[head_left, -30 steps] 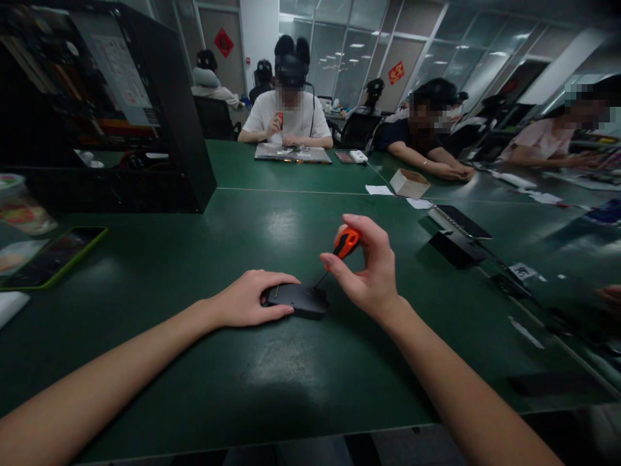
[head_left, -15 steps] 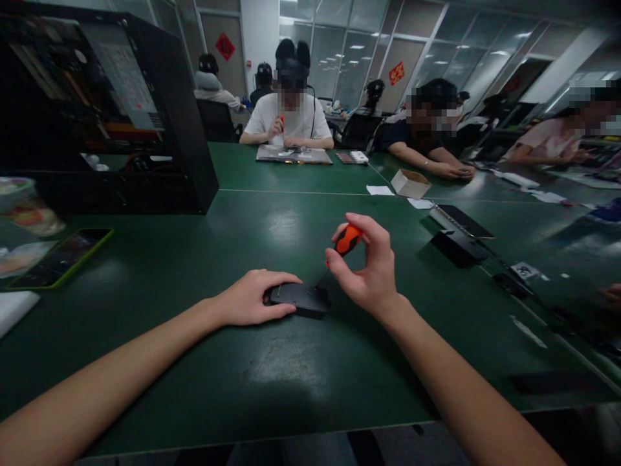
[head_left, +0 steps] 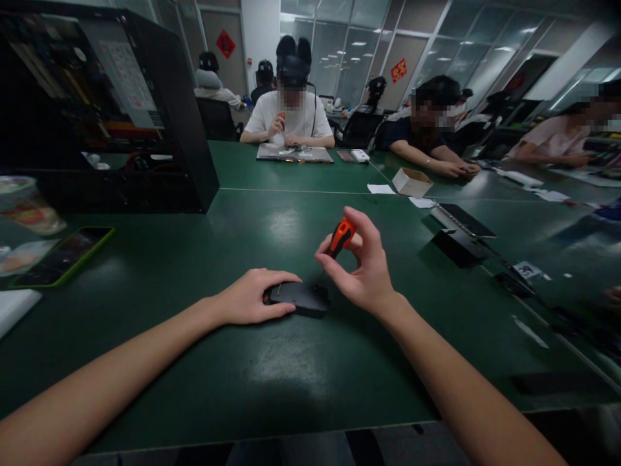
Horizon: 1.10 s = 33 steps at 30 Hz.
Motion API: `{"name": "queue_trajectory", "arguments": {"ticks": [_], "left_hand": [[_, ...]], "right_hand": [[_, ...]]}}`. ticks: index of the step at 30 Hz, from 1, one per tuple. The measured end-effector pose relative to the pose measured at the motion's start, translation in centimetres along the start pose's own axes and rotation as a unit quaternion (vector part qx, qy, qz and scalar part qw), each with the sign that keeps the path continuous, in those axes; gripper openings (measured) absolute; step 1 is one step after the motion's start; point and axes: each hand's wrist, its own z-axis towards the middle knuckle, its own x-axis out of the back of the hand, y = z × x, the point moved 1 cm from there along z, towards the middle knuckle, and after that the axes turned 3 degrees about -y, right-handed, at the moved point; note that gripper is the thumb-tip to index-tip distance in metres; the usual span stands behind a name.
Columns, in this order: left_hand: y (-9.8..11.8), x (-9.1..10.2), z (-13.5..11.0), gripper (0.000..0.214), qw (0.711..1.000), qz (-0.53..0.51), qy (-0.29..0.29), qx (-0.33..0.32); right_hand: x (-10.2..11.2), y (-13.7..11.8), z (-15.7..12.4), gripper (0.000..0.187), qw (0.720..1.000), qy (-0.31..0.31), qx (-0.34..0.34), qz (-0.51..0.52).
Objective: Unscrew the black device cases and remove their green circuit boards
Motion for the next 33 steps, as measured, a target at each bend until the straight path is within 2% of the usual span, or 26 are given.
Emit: {"name": "queue_trajectory", "arguments": {"ticks": [7, 14, 18, 23, 27, 33], "left_hand": [[0.00, 0.10, 0.03, 0.041, 1.000, -0.002, -0.007, -0.002], [-0.10, -0.05, -0.01, 0.044, 1.000, 0.009, -0.003, 0.005], [-0.10, -0.08, 0.00, 0.044, 1.000, 0.004, -0.006, 0.006], [-0.06, -0.03, -0.01, 0.042, 1.000, -0.002, -0.005, -0.004], [-0.07, -0.06, -0.05, 0.043, 1.000, 0.000, -0.004, -0.002], [-0.07, -0.10, 0.02, 0.043, 1.000, -0.006, -0.004, -0.005]], "right_hand": [[0.03, -0.13, -0.01, 0.070, 0.994, -0.052, -0.061, 0.068], [0.81, 0.31, 0.01, 0.072, 1.000, -0.002, -0.013, -0.020], [0.62, 0.38, -0.09, 0.074, 1.000, -0.004, -0.015, -0.004], [0.05, 0.12, -0.13, 0.075, 0.999, -0.038, -0.003, 0.009], [-0.01, 0.34, -0.15, 0.079, 0.999, -0.011, -0.005, -0.038], [0.21, 0.49, -0.27, 0.071, 0.999, 0.008, -0.016, -0.035]]}}
